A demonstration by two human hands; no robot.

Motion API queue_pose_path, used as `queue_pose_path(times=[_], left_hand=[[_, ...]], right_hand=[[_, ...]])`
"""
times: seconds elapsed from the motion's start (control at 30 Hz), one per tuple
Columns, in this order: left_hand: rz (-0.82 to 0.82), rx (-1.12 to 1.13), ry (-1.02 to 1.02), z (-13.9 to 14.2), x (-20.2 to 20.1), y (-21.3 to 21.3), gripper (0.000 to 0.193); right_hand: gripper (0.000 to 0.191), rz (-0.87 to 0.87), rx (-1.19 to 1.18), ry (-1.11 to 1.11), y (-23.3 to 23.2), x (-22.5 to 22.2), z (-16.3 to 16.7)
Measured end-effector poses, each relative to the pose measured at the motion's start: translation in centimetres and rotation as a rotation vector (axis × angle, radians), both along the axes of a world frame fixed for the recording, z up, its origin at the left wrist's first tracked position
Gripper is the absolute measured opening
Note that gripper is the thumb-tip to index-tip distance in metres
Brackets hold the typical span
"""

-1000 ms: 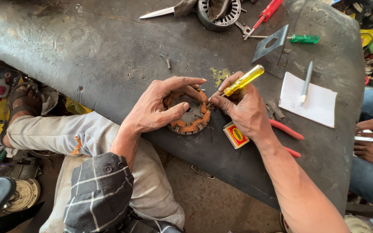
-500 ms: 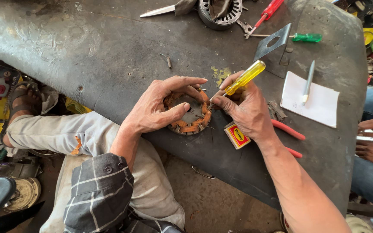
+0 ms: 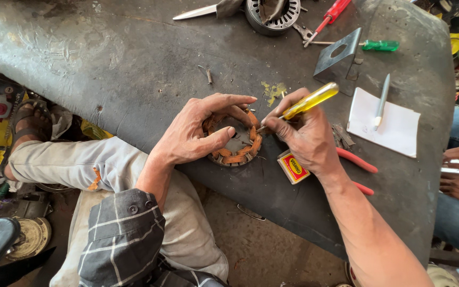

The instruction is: The person uses a yellow-handled screwdriver to pry and adjust copper windings on a motor stator held in their left hand. They repeatedly press and lift the windings while rotating the stator to access different slots.

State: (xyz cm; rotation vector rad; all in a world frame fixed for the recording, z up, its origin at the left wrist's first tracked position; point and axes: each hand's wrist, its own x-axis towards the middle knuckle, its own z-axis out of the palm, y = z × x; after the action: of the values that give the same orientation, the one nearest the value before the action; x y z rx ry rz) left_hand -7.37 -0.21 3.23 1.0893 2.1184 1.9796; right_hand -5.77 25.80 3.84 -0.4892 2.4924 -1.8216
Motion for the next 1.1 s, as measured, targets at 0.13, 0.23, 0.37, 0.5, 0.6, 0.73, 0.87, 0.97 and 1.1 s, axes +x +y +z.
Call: queue_pose_path(times=[0.13,0.23,0.37,0.5,0.6,0.73,0.87,0.97,1.1], left_hand=[[0.0,-0.003,0.006,0.1,0.0,0.0,0.059],[0.009,-0.017,0.031,0.1,0.0,0.0,0.06],[0.009,-0.013,0.018,0.0,0.1,-0.1,0.059],[0.013,-0.014,0.04,-0.1,0.0,0.0,0.059],[0.01,-0.02,0.016,-0.1,0.0,0.0,0.059],[0.005,-0.009,0.024,0.0,0.0,0.0,0.059],[0.002,-0.001,0.009,-0.1,0.0,0.0,0.058],[-0.005,0.006,0.001,0.0,-0.1,0.0,0.058],[0.0,-0.005,0.004,0.0,0.0,-0.1,0.058]], right_hand=[[0.033,-0.013,-0.004,0.021,-0.3,0.1,0.1],[0.036,-0.021,0.012,0.013,-0.5,0.4,0.2],[0.038,-0.021,0.019,0.043,-0.8,0.6,0.3],[0.038,-0.017,0.076,0.101,-0.9,0.7,0.5],[0.038,-0.027,0.078,0.096,-1.1,0.8,0.6],[0.036,-0.034,0.178,0.161,-1.4,0.9,0.9],[0.032,-0.045,0.284,0.183,-1.5,0.9,1.0],[0.03,-0.056,0.264,0.151,-1.5,0.7,1.0],[0.032,-0.051,0.037,0.111,-1.1,0.6,0.6]])
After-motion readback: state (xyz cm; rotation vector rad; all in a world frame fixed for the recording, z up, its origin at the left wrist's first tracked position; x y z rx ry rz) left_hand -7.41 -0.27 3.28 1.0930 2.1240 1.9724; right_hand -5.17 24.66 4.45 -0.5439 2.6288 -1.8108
